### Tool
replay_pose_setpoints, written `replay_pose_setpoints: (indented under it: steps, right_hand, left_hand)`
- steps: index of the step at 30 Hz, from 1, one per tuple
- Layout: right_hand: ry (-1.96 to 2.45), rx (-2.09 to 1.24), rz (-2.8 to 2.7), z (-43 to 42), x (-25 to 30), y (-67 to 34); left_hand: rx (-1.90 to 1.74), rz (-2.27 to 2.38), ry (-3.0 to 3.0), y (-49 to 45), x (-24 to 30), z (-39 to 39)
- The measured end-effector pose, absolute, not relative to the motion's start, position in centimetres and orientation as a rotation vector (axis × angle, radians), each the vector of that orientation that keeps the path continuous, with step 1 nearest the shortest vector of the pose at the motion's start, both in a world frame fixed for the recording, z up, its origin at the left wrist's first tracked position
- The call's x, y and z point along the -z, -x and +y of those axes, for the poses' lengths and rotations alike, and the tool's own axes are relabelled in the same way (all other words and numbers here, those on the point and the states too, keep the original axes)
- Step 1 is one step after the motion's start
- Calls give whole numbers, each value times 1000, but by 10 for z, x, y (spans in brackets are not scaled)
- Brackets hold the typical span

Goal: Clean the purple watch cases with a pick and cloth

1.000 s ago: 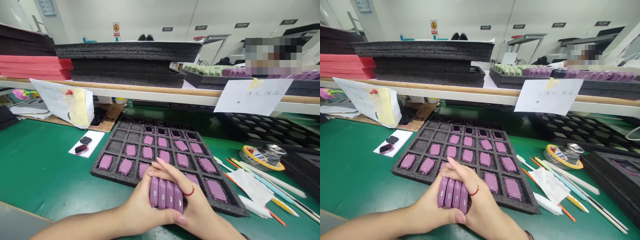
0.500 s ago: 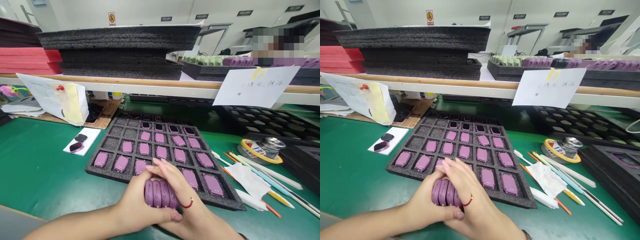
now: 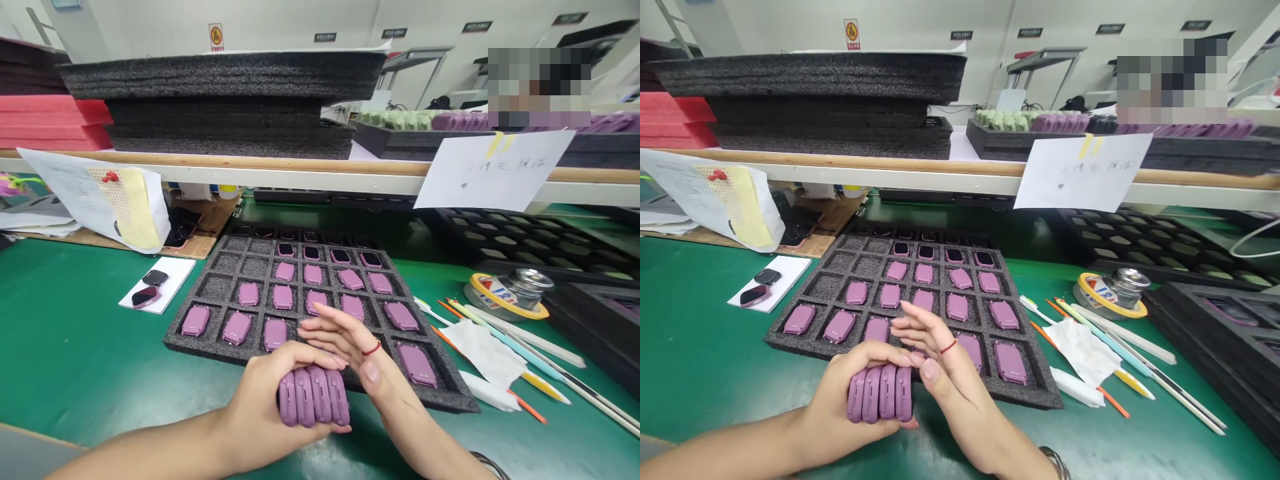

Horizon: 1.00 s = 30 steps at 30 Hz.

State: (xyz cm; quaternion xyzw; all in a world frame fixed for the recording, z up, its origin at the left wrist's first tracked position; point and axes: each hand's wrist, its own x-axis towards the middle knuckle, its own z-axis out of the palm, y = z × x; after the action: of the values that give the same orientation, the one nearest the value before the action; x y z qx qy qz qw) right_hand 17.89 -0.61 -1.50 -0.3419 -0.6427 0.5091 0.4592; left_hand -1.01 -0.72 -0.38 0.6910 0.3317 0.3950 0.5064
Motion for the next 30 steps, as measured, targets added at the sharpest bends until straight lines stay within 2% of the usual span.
replay_pose_setpoints:
  steps: [4,11,19,30]
  right_hand:
    - [845,-1224,-1716,-12,8,-178]
    - [820,-571,-2036,-11,10,-178]
    - [739,-441,-2036,-10,11,-177]
    - [716,-320,-2074,-9,11,-175]
  left_hand:
    - [-1007,717,-1692,12,7,-6]
    - [-1050,738,-1764,16,14,-2]
    - [-1022,765,-1988,21,16,3]
    - [-1169,526,-2041,19,27,11]
